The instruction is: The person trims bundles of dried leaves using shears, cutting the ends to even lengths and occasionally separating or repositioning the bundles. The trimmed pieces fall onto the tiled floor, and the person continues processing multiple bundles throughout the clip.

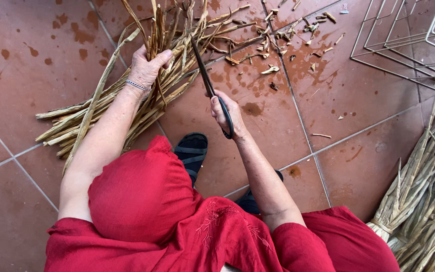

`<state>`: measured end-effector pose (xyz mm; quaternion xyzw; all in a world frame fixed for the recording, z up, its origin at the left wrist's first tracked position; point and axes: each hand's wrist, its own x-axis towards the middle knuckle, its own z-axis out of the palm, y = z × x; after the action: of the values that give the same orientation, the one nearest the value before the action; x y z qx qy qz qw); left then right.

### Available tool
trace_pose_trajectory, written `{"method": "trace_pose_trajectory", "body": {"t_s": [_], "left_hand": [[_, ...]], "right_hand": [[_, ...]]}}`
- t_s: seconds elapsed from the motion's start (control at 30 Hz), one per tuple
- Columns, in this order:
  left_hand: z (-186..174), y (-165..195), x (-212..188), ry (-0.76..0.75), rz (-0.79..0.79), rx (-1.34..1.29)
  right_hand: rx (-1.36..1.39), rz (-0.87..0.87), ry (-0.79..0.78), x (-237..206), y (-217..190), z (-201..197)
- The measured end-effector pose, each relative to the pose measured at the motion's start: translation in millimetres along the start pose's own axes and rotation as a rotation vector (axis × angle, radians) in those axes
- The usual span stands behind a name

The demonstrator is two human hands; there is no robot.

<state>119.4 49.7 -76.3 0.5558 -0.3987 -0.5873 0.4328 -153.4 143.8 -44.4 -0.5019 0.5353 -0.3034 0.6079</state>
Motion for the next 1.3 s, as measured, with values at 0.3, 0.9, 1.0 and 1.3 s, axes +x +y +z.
{"method": "trace_pose_trajectory", "body": {"t_s": [0.3, 0.9, 1.0, 1.3], "left_hand": [[1, -6, -2, -0.034, 0.003, 0.043], [4, 7, 6, 0.270, 0.082, 0.270], [15, 7, 14, 0.214, -0.059, 0.519], [44, 7, 29, 0.056, -0.026, 1.308]], "right_hand": [[-0.138, -0.043, 0.021, 5, 5, 8], [0.049, -0.040, 0.215, 3, 3, 3], [0.088, 0.010, 0.223, 1, 10, 5], [0.085, 0.083, 0.272, 0, 29, 4]]}}
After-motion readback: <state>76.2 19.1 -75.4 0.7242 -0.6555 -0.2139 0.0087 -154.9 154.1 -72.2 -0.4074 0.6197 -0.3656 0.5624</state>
